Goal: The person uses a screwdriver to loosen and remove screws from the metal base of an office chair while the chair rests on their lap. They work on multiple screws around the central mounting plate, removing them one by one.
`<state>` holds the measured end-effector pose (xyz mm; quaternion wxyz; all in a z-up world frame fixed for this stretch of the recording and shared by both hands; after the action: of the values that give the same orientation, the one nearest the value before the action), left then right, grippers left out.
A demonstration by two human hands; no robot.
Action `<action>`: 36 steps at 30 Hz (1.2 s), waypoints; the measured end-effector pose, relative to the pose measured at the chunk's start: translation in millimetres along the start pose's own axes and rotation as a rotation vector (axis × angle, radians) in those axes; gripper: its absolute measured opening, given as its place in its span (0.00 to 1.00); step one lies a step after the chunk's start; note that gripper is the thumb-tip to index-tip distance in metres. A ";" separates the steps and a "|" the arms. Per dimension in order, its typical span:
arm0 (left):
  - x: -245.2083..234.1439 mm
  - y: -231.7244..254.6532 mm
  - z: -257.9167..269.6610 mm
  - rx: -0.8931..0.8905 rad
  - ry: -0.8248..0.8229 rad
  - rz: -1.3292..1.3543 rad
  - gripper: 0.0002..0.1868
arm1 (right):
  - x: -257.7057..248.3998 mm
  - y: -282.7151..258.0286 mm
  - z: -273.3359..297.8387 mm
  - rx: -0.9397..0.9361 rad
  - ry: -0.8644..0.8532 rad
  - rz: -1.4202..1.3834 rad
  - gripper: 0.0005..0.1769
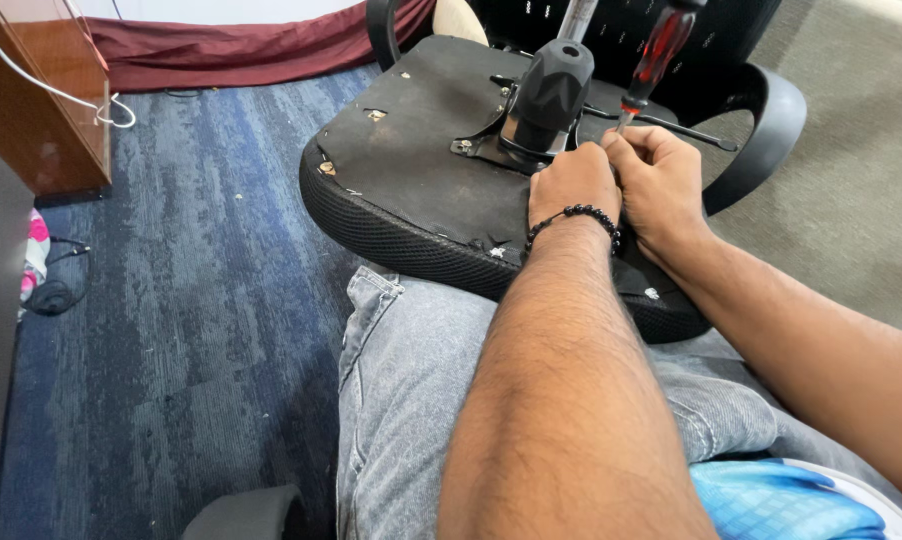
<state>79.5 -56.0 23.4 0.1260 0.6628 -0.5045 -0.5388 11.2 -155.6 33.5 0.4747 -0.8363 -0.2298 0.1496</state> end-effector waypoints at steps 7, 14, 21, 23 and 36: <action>-2.3 1.5 0.2 0.037 0.030 -0.015 0.12 | 3.1 -3.4 6.1 0.076 -0.008 -0.084 0.12; 0.0 2.5 -0.1 0.050 0.018 -0.030 0.11 | 3.0 -4.6 5.7 0.066 0.002 -0.046 0.12; -1.5 3.8 0.3 0.067 0.041 -0.027 0.12 | 1.1 1.4 2.5 0.058 0.020 -0.040 0.12; -1.1 4.0 0.1 0.069 0.038 -0.028 0.12 | 0.7 1.6 2.1 0.050 0.023 -0.026 0.11; -1.2 5.7 2.9 0.072 0.007 -0.057 0.12 | 0.0 10.0 -3.7 0.060 -0.001 -0.047 0.11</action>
<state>74.1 -56.6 27.0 0.0884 0.6826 -0.5042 -0.5215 15.3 -162.7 26.7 0.5026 -0.8162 -0.2449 0.1456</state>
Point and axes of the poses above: each hand's wrist, its own z-axis away from the middle knuckle, its own x-axis out of the palm, y = z × x, the point moved 10 cm from there along -z, towards the middle knuckle, and after that the axes turned 14 degrees about y, right-handed, at the moved point
